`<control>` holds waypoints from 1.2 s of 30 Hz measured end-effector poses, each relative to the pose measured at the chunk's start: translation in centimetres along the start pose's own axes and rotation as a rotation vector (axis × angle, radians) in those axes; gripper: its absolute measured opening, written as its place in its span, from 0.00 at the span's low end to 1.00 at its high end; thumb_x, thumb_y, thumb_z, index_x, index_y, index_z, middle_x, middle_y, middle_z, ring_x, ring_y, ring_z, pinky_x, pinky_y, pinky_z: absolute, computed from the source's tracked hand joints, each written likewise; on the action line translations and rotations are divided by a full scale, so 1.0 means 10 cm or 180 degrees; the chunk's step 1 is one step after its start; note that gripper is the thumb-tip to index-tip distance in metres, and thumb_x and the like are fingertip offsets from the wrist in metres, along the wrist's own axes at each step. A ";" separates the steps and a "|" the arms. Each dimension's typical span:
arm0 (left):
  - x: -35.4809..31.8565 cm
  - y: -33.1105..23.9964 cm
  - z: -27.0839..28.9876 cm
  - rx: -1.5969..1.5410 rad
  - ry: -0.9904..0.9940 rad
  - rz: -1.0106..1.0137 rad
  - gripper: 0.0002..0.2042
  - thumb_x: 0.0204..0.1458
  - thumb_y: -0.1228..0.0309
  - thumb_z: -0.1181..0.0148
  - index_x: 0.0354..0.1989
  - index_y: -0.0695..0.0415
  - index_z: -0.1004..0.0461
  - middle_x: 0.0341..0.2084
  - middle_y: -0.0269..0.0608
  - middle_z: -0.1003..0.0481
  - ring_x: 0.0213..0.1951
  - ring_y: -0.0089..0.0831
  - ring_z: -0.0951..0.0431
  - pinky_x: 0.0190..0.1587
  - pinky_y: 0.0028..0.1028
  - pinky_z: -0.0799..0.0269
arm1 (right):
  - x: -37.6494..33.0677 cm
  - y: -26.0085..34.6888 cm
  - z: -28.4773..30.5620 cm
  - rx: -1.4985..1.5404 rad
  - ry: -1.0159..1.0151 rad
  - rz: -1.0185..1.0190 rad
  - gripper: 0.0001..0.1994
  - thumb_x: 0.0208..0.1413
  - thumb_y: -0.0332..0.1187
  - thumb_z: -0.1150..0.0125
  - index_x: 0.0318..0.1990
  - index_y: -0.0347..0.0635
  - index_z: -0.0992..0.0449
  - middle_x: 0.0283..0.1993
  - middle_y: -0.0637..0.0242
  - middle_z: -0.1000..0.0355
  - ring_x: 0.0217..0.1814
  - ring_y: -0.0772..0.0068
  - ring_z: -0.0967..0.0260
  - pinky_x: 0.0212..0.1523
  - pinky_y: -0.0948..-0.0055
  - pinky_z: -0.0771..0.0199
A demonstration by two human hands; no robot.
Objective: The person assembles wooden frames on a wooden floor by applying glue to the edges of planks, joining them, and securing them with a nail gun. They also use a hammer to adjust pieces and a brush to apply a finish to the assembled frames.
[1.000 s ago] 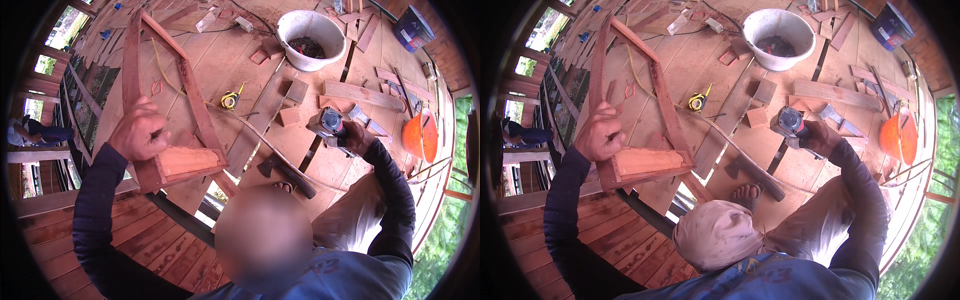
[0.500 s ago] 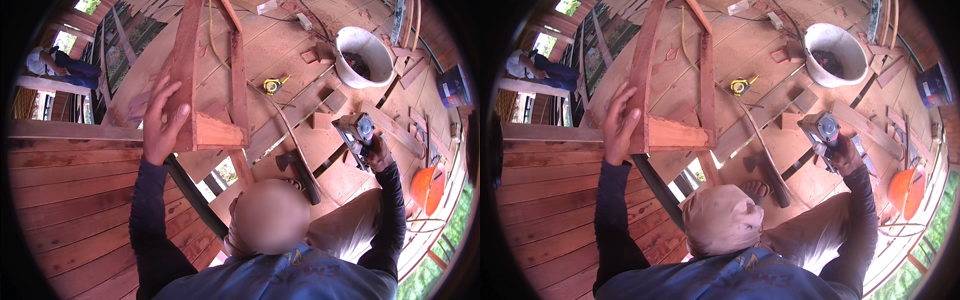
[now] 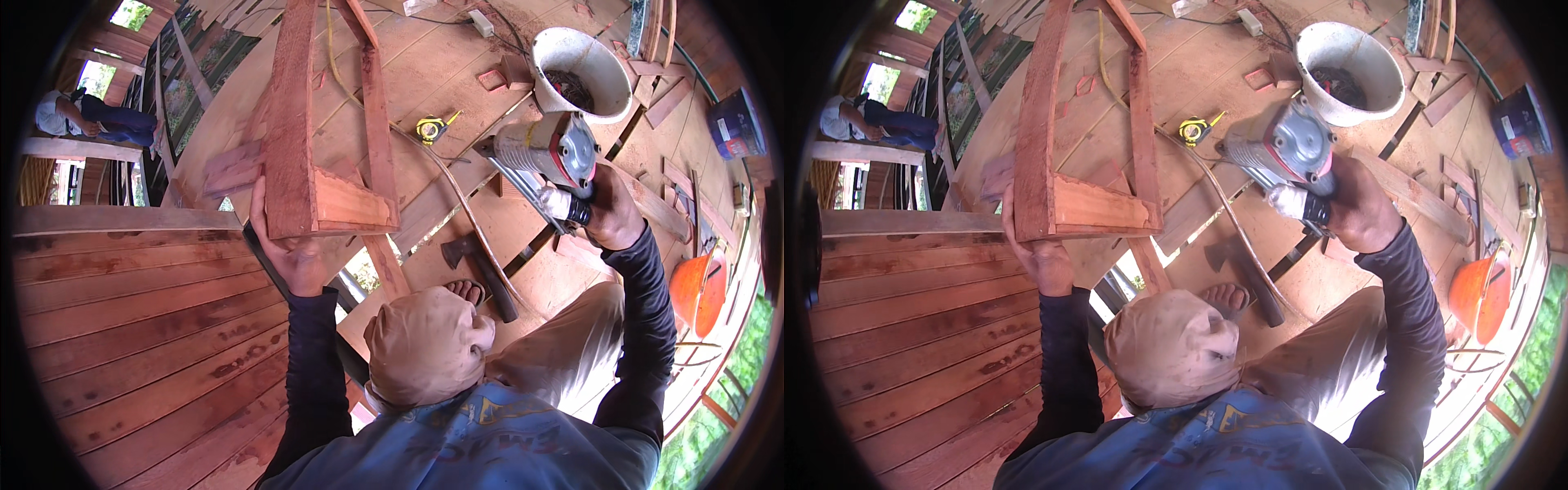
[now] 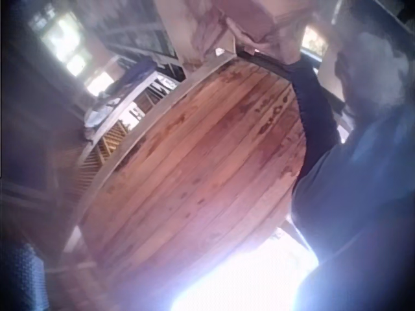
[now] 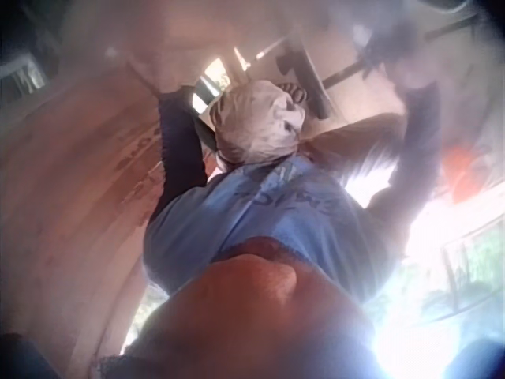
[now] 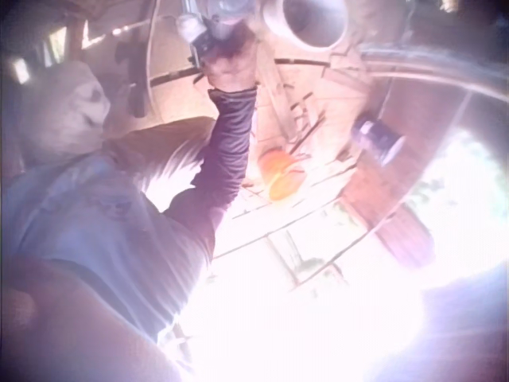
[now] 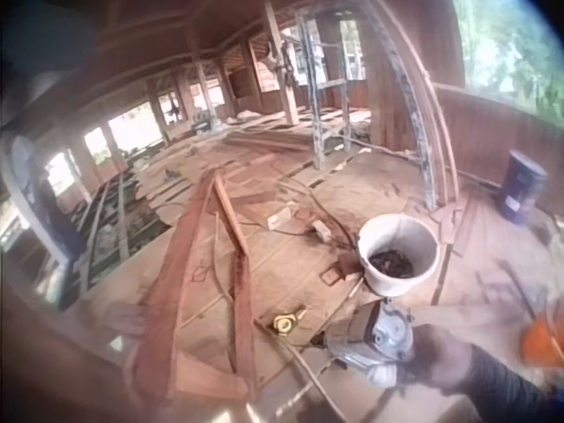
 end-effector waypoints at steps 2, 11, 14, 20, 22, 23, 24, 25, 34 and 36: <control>0.09 0.11 0.15 -0.0509 -0.0051 0.0580 0.56 0.44 0.36 0.30 0.72 0.65 0.47 0.69 0.49 0.41 0.70 0.43 0.40 0.72 0.43 0.44 | 0.05 0.10 0.00 0.0173 0.0128 -0.0181 0.22 0.54 0.36 0.26 0.51 0.32 0.25 0.42 0.71 0.24 0.39 0.81 0.30 0.42 0.77 0.27; 0.22 0.19 -0.16 -0.0347 0.0839 0.0675 0.62 0.38 0.23 0.40 0.68 0.68 0.44 0.60 0.61 0.34 0.64 0.52 0.34 0.66 0.50 0.38 | 0.11 -0.09 -0.26 0.0072 0.0061 0.0223 0.23 0.49 0.38 0.21 0.48 0.33 0.21 0.40 0.68 0.20 0.42 0.73 0.24 0.48 0.70 0.24; 0.22 0.06 -0.31 -0.0248 0.0931 0.0782 0.60 0.38 0.26 0.39 0.67 0.69 0.45 0.58 0.60 0.34 0.60 0.53 0.32 0.64 0.50 0.37 | 0.06 -0.13 -0.21 -0.0689 0.0287 0.0441 0.24 0.48 0.37 0.21 0.50 0.35 0.21 0.41 0.59 0.19 0.41 0.65 0.21 0.49 0.66 0.24; 0.29 0.16 -0.22 -0.0894 0.1298 0.0679 0.57 0.37 0.34 0.35 0.66 0.71 0.44 0.57 0.62 0.34 0.59 0.56 0.32 0.63 0.50 0.37 | 0.15 -0.18 -0.31 -0.0271 0.0185 0.0754 0.19 0.49 0.29 0.25 0.48 0.34 0.22 0.38 0.55 0.20 0.39 0.64 0.21 0.45 0.66 0.23; 0.25 0.19 -0.16 -0.1150 0.1333 0.0657 0.56 0.37 0.36 0.34 0.66 0.71 0.44 0.56 0.62 0.34 0.59 0.56 0.32 0.63 0.50 0.37 | 0.19 -0.18 -0.34 -0.0202 0.0317 0.0681 0.20 0.49 0.26 0.27 0.51 0.35 0.22 0.40 0.56 0.20 0.40 0.66 0.21 0.47 0.67 0.23; 0.24 0.19 -0.14 -0.1254 0.1305 0.0650 0.56 0.37 0.37 0.34 0.66 0.71 0.44 0.57 0.62 0.34 0.59 0.56 0.33 0.63 0.49 0.38 | 0.22 -0.16 -0.35 -0.0181 0.0335 0.0636 0.20 0.49 0.25 0.28 0.51 0.34 0.22 0.40 0.56 0.19 0.41 0.67 0.21 0.48 0.68 0.23; 0.20 0.21 -0.12 -0.1295 0.1190 0.0702 0.56 0.37 0.38 0.33 0.66 0.71 0.44 0.57 0.61 0.35 0.60 0.55 0.33 0.63 0.49 0.38 | 0.24 -0.14 -0.36 -0.0161 0.0351 0.0588 0.21 0.49 0.24 0.28 0.52 0.34 0.23 0.41 0.57 0.19 0.42 0.68 0.21 0.49 0.68 0.24; 0.14 0.23 -0.10 -0.1340 0.1077 0.0755 0.55 0.37 0.39 0.33 0.66 0.71 0.44 0.57 0.61 0.35 0.60 0.54 0.34 0.63 0.48 0.38 | 0.26 -0.11 -0.37 -0.0143 0.0363 0.0538 0.21 0.49 0.23 0.29 0.53 0.33 0.23 0.42 0.57 0.19 0.43 0.68 0.21 0.50 0.69 0.24; 0.16 0.86 0.16 -0.3209 0.4561 0.2682 0.28 0.49 0.51 0.36 0.40 0.62 0.43 0.36 0.42 0.40 0.39 0.36 0.38 0.44 0.37 0.40 | 0.69 1.13 -0.48 -0.0391 0.1298 0.0277 0.28 0.50 0.34 0.22 0.56 0.30 0.25 0.51 0.58 0.21 0.53 0.69 0.24 0.58 0.69 0.26; 0.34 0.86 0.23 -0.3397 0.5788 0.3445 0.23 0.53 0.53 0.38 0.31 0.60 0.42 0.27 0.38 0.40 0.32 0.32 0.38 0.37 0.35 0.39 | 0.66 1.36 -0.54 -0.0629 0.1286 0.0568 0.27 0.51 0.36 0.22 0.54 0.30 0.24 0.48 0.57 0.20 0.49 0.69 0.22 0.53 0.71 0.25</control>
Point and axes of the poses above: each hand's wrist, its own x-axis towards the middle knuckle, its own z-axis out of the back of the hand, y = z × x, the point moved 1 cm from there along x, towards the middle knuckle
